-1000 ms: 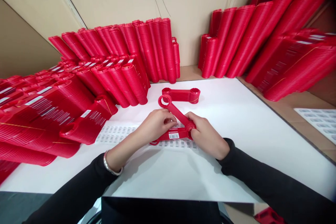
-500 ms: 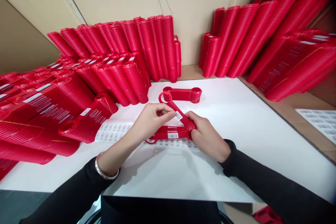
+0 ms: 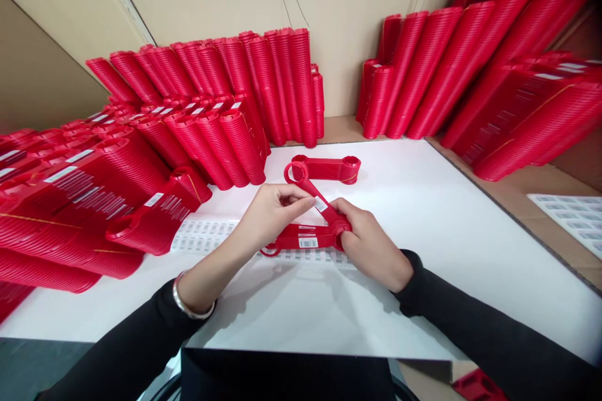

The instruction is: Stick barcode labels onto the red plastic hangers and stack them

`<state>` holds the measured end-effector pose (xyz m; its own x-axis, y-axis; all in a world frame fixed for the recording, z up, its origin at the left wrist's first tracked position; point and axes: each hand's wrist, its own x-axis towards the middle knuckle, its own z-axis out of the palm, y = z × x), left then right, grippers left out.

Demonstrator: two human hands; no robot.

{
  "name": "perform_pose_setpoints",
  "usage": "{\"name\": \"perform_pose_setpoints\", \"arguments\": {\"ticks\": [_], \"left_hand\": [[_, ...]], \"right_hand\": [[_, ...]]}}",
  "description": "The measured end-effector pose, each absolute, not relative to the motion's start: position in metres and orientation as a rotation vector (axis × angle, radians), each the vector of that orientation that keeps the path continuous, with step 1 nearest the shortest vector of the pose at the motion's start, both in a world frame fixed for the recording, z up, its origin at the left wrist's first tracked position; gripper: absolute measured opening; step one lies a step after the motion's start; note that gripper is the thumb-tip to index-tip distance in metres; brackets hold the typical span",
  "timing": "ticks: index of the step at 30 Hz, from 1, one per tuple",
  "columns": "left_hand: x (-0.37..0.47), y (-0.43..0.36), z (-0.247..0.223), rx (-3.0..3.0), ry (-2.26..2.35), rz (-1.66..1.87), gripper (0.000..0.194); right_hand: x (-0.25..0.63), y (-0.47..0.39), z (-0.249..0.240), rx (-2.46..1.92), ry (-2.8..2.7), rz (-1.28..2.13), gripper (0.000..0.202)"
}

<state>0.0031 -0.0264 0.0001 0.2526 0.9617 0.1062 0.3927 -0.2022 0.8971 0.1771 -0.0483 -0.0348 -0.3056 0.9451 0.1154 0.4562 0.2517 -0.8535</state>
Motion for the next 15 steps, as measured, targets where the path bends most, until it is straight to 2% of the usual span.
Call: {"name": "perform_pose_setpoints", "arguments": {"ticks": [8, 15], "left_hand": [[0.005, -0.031, -0.003, 1.966, 1.263, 0.957, 0.02], [0.004, -0.028, -0.014, 2.725, 1.291, 1.039, 0.017]], "right_hand": [[0.176, -0.05, -0.033, -1.257, -1.853, 1.003, 0.021], [0.176, -0.052, -0.032, -1.216, -1.837, 1.026, 0.021]]}}
